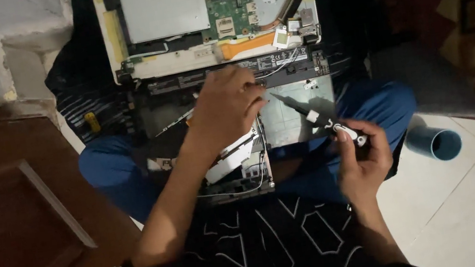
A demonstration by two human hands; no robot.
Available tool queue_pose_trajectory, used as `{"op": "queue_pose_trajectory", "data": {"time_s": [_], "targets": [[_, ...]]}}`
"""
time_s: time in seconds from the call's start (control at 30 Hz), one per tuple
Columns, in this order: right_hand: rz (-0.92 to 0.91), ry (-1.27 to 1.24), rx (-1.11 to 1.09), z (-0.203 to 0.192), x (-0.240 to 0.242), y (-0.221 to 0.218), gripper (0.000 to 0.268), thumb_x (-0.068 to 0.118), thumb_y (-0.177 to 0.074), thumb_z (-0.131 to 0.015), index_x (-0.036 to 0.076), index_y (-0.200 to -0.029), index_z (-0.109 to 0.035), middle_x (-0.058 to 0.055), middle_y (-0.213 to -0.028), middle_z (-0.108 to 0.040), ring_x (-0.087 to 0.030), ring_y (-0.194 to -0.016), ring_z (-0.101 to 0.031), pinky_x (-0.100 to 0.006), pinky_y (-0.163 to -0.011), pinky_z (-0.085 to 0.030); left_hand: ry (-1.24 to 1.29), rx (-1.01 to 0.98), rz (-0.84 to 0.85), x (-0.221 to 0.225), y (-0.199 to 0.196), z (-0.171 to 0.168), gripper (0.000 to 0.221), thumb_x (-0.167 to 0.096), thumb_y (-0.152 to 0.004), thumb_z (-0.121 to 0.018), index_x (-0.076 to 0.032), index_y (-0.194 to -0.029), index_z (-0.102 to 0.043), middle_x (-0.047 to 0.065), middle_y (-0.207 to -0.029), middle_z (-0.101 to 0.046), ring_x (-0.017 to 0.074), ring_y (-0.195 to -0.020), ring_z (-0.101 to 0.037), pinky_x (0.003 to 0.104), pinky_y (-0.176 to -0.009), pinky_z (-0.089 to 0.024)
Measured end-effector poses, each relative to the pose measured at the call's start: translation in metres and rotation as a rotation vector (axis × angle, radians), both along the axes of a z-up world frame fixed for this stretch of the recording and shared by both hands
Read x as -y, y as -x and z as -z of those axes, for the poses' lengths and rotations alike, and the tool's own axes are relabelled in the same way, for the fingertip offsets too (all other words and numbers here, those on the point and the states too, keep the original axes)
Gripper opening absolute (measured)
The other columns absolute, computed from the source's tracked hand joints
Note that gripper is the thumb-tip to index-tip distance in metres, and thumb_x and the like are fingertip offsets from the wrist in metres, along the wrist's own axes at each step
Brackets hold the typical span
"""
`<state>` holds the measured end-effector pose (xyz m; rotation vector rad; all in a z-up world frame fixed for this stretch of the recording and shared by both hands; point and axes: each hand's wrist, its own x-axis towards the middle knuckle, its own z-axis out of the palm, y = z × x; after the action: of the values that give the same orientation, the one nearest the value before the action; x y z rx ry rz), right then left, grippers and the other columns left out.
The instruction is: Disassembling a laptop to remove the optical drive and its mounting bracket using a screwdriver
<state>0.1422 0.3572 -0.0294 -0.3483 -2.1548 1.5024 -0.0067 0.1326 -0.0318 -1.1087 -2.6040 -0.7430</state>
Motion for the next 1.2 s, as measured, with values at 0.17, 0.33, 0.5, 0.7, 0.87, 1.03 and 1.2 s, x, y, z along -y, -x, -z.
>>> {"op": "queue_pose_trajectory", "data": {"time_s": [0.17, 0.33, 0.5, 0.7, 0.87, 1.03, 1.2], "targets": [[-0.020, 0.073, 0.032, -0.006, 0.003, 0.000, 0.015, -0.007, -0.101, -0.068, -0.011, -0.114, -0.060, -0.023, -0.100, -0.069, -0.022, -0.069, -0.068, -0.031, -0.063, -0.056, -0.201, 0.024, -0.200, 0.043, -0.024, -0.020, 0.016, -0.021, -0.094, -0.077, -0.008, -0.102, -0.074, 0.009, -0.100, -0.064, 0.0330, -0.095, -0.064, 0.045, -0.077, -0.046], [-0.051, 0.012, 0.019, -0.007, 0.009, 0.005, 0.017, -0.010, -0.097, -0.073, -0.013, -0.109, -0.061, -0.027, -0.099, -0.068, -0.027, -0.071, -0.068, -0.035, -0.063, -0.058, -0.280, 0.001, -0.393, 0.051, -0.056, -0.012, 0.016, -0.017, -0.091, -0.083, -0.009, -0.103, -0.077, 0.008, -0.100, -0.066, 0.0330, -0.094, -0.066, 0.045, -0.081, -0.049], [0.038, 0.076, -0.024, 0.008, -0.018, 0.008, 0.020, 0.004, -0.104, -0.070, -0.009, -0.112, -0.057, -0.025, -0.105, -0.065, -0.024, -0.075, -0.066, -0.035, -0.066, -0.059, -0.208, -0.139, -0.299, 0.007, -0.064, 0.019, 0.014, -0.015, -0.082, -0.080, -0.019, -0.095, -0.075, 0.004, -0.106, -0.064, 0.0278, -0.103, -0.061, 0.050, -0.088, -0.042], [0.068, 0.231, -0.038, -0.026, -0.025, 0.001, 0.011, 0.002, -0.106, -0.054, 0.003, -0.117, -0.050, -0.012, -0.103, -0.059, -0.017, -0.078, -0.058, -0.027, -0.073, -0.055, -0.082, 0.142, -0.267, -0.030, -0.044, -0.008, 0.008, -0.012, -0.088, -0.075, -0.004, -0.088, -0.074, 0.009, -0.114, -0.057, 0.0266, -0.105, -0.049, 0.051, -0.097, -0.029], [0.120, 0.248, -0.090, 0.016, -0.046, -0.010, 0.020, 0.003, -0.105, -0.066, -0.009, -0.113, -0.052, -0.029, -0.099, -0.058, -0.030, -0.066, -0.063, -0.040, -0.057, -0.057, -0.147, -0.005, -0.266, -0.037, -0.038, 0.015, 0.014, -0.013, -0.089, -0.073, -0.009, -0.081, -0.063, 0.005, -0.098, -0.054, 0.0289, -0.096, -0.053, 0.048, -0.083, -0.031], [0.106, 0.274, -0.071, 0.011, -0.039, -0.004, 0.019, 0.003, -0.104, -0.068, -0.008, -0.112, -0.054, -0.027, -0.096, -0.060, -0.027, -0.066, -0.064, -0.038, -0.058, -0.058, -0.105, -0.034, -0.294, -0.042, -0.031, 0.011, 0.013, -0.017, -0.094, -0.068, -0.009, -0.086, -0.063, 0.006, -0.100, -0.055, 0.0306, -0.098, -0.055, 0.048, -0.081, -0.033], [0.086, 0.289, -0.082, 0.014, -0.043, -0.005, 0.016, -0.001, -0.103, -0.065, -0.009, -0.112, -0.054, -0.030, -0.096, -0.061, -0.029, -0.065, -0.065, -0.040, -0.058, -0.059, -0.148, -0.089, -0.300, -0.042, -0.028, 0.011, 0.013, -0.019, -0.098, -0.065, -0.013, -0.088, -0.062, 0.001, -0.097, -0.052, 0.0256, -0.088, -0.052, 0.040, -0.075, -0.028]]}}
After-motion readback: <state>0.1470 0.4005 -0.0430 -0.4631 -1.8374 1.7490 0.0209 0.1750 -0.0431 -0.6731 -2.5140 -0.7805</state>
